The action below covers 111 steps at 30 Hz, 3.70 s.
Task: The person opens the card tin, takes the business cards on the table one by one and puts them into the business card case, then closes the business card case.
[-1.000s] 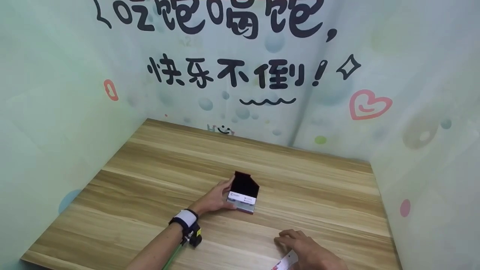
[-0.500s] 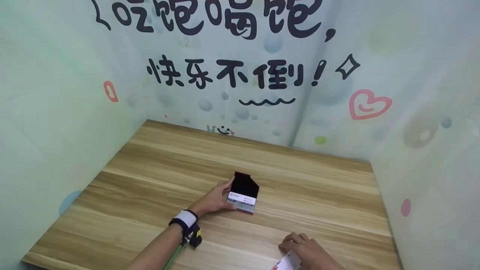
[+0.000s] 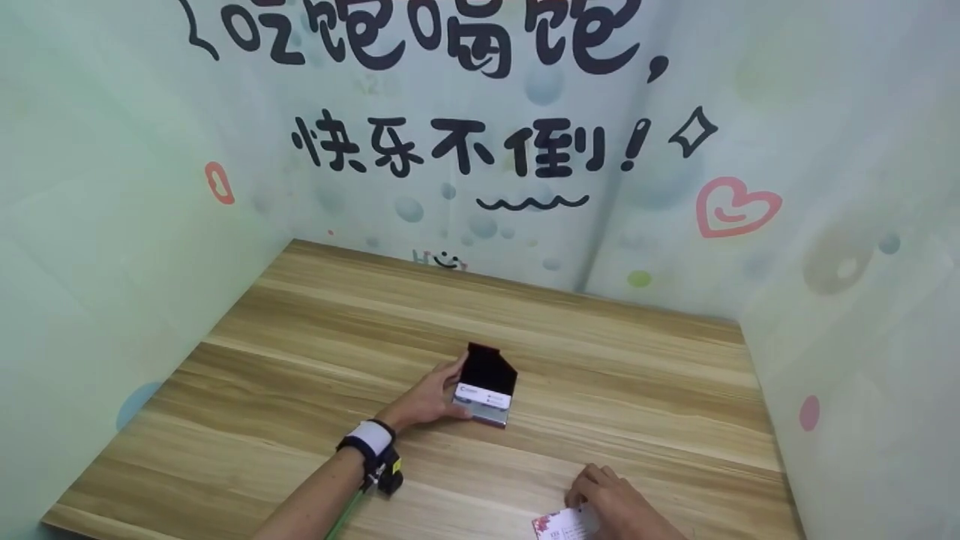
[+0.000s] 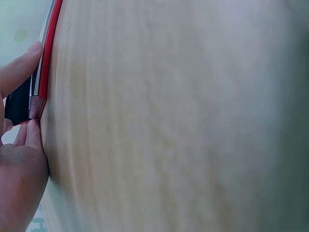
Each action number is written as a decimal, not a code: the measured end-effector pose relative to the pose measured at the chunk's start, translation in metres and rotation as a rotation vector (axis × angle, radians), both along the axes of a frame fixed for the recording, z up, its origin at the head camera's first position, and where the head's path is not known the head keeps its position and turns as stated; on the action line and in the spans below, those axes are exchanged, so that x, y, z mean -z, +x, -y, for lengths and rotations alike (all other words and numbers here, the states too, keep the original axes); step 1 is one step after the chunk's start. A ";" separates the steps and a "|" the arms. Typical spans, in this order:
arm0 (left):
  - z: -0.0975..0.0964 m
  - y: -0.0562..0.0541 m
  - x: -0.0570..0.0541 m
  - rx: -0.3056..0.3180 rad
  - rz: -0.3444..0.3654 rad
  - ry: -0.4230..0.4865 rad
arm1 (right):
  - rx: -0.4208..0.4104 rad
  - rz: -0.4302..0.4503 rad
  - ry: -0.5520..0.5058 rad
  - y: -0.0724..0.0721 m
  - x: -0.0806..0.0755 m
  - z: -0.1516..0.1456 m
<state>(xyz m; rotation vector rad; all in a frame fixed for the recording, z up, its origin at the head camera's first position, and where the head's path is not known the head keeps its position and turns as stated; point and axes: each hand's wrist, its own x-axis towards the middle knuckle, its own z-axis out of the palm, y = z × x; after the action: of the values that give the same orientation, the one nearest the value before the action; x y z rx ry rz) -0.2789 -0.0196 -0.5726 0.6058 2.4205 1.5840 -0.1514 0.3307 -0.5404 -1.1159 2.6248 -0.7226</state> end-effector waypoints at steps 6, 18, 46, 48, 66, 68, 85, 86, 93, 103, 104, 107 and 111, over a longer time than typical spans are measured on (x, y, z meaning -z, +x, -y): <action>-0.001 0.001 -0.001 0.006 0.021 0.014 | 0.128 0.135 0.077 0.003 -0.006 0.010; 0.001 0.003 -0.003 0.009 0.031 0.008 | 0.013 -0.278 0.165 0.009 -0.001 0.016; 0.000 0.003 -0.002 -0.012 -0.001 -0.019 | 0.093 -0.782 0.117 -0.012 0.005 0.045; 0.000 0.002 -0.001 -0.005 -0.004 -0.012 | 0.078 -0.824 0.107 -0.018 0.005 0.049; -0.001 0.002 0.000 -0.013 -0.005 -0.030 | 0.049 -0.868 0.105 -0.064 -0.011 0.070; -0.001 0.002 0.000 -0.009 -0.001 -0.018 | 0.059 -0.858 0.102 -0.069 -0.013 0.072; 0.002 0.001 -0.003 0.006 0.011 0.013 | 0.044 -0.746 0.152 -0.114 -0.025 0.097; 0.002 0.002 -0.002 0.002 0.012 0.009 | 0.044 -0.744 0.155 -0.117 -0.026 0.098; 0.001 0.003 0.000 -0.017 0.018 -0.022 | 0.040 -0.712 0.202 -0.128 -0.030 0.104; 0.002 0.003 -0.001 -0.007 0.018 0.013 | 0.087 -0.702 0.294 -0.136 -0.027 0.126; 0.002 0.003 0.000 -0.005 0.022 0.014 | 0.095 -0.699 0.301 -0.136 -0.026 0.128; 0.002 0.003 0.000 -0.004 0.009 -0.002 | 0.118 -0.679 0.319 -0.137 -0.022 0.134; 0.002 0.003 0.000 0.000 -0.017 -0.032 | 0.137 -0.665 0.351 -0.136 -0.017 0.142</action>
<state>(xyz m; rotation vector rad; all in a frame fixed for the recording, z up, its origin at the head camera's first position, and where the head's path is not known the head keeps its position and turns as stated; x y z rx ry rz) -0.2757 -0.0217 -0.5728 0.6150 2.4533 1.5428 -0.2876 0.1890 -0.5232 -1.2271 3.2082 0.1434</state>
